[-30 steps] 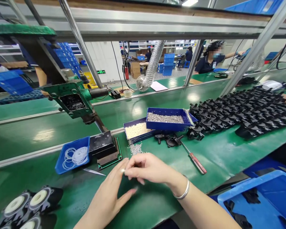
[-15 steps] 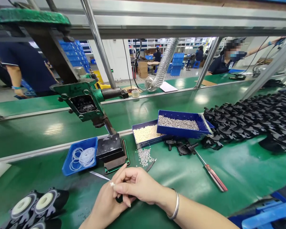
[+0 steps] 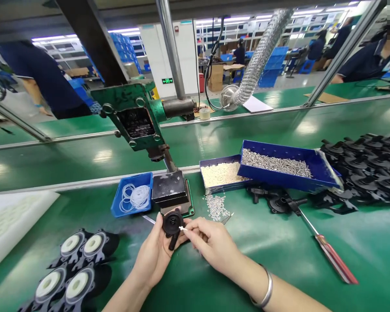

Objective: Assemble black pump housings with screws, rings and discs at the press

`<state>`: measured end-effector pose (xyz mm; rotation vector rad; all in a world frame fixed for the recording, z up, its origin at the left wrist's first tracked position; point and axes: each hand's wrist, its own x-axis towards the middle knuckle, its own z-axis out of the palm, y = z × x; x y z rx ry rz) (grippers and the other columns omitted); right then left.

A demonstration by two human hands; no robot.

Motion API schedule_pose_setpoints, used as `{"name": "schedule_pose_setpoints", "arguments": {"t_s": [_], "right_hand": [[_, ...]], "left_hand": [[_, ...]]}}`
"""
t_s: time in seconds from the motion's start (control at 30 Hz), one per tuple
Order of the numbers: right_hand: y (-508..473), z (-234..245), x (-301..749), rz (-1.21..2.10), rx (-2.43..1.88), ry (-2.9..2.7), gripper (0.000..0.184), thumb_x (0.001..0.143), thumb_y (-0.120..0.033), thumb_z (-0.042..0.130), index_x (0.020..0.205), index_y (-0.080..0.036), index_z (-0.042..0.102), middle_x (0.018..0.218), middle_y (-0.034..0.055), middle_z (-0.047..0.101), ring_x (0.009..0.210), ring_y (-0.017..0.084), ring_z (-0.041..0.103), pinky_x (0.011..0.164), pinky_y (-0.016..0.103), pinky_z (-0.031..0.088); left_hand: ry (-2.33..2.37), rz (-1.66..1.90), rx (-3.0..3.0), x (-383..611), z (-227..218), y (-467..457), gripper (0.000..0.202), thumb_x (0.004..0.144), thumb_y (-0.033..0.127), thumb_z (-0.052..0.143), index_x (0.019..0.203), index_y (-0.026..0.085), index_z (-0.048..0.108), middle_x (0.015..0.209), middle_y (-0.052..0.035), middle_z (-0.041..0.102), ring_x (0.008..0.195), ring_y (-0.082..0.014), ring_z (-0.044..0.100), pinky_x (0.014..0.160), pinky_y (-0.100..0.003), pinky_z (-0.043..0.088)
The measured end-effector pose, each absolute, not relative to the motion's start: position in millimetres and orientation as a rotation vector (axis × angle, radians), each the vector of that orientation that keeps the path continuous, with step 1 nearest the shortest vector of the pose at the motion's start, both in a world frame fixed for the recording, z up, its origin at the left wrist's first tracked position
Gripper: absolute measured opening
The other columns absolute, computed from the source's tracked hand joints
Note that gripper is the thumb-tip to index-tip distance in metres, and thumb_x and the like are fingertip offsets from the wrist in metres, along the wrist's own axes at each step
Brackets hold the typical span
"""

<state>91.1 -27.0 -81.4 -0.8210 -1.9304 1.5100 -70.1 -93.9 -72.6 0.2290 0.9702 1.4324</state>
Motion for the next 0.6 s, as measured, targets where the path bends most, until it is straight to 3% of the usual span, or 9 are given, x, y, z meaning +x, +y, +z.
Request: {"name": "schedule_pose_setpoints", "arguments": {"t_s": [0.17,0.37,0.6], "right_hand": [[-29,-88,88,1.220,-0.784,-2.075,0.017,0.099,-0.031,0.054,0.096,-0.020,0.067,0.079,0.0014,0.070,0.073,0.013,0.067,0.072,0.023,0.049],[-31,-91,89,1.052,-0.845,-2.173,0.017,0.099,-0.030,0.053,0.098,-0.021,0.067,0.080,0.0004,0.071,0.071,0.014,0.067,0.068,0.023,0.048],[-32,-95,89,0.998,-0.819,-2.206,0.018,0.101,-0.026,0.049,0.094,-0.021,0.065,0.083,0.0013,0.072,0.076,0.015,0.069,0.072,0.025,0.048]], "left_hand": [[0.877,1.413,0.148,-68,-72,-95,0.045,0.100,0.047,0.048,0.127,0.014,0.063,0.118,-0.0130,0.073,0.115,-0.0266,0.067,0.101,-0.039,0.053],[0.923,1.390,0.179,-63,-75,-97,0.046,0.099,0.047,0.049,0.123,0.011,0.066,0.122,-0.0142,0.072,0.124,-0.0289,0.061,0.108,-0.043,0.048],[1.092,1.416,0.501,-62,-89,-103,0.052,0.098,0.053,0.048,0.136,0.019,0.057,0.133,-0.0123,0.066,0.131,-0.0289,0.055,0.112,-0.045,0.043]]}}
